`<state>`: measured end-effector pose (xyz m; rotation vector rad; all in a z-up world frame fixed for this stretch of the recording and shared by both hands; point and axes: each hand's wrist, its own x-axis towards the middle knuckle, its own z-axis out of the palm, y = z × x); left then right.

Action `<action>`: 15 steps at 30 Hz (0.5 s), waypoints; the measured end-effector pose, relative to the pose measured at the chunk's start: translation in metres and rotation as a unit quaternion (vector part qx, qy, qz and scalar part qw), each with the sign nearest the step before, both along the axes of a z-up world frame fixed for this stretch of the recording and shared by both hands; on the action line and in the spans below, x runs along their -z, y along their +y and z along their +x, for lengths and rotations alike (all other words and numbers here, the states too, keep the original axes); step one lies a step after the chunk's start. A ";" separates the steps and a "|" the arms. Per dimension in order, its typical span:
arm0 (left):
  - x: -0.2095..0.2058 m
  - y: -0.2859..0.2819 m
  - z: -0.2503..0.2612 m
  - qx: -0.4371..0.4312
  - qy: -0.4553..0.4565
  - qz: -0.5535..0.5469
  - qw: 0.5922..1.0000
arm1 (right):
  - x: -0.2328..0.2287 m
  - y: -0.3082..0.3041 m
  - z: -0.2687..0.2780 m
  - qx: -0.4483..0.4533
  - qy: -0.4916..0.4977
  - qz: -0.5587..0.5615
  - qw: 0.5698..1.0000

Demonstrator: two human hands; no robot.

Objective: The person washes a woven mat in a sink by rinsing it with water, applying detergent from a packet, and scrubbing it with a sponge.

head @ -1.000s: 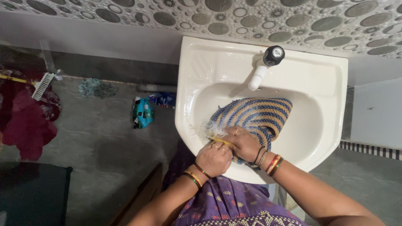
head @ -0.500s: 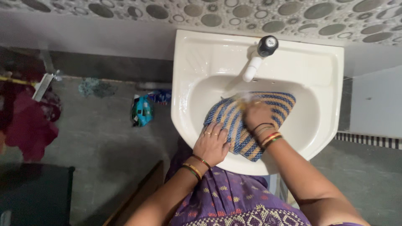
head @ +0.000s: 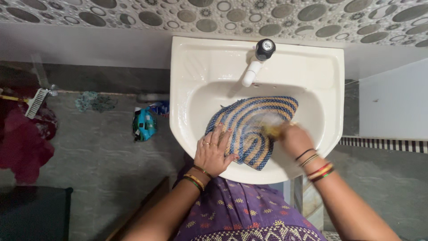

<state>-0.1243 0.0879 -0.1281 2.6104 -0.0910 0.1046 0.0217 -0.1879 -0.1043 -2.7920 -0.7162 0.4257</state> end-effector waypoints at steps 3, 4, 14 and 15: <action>-0.001 0.003 0.001 0.033 -0.021 -0.019 0.999 | 0.018 -0.023 0.047 0.049 -0.087 0.011 0.995; -0.004 0.002 0.003 0.046 0.001 -0.009 0.999 | 0.033 -0.019 0.052 0.027 -0.149 -0.001 0.989; -0.016 -0.006 0.021 0.071 0.179 0.081 0.978 | 0.085 0.087 0.068 -0.030 -0.001 -0.182 0.983; -0.015 -0.006 0.020 0.069 0.185 0.073 0.978 | 0.093 0.106 0.054 0.040 0.010 -0.129 0.991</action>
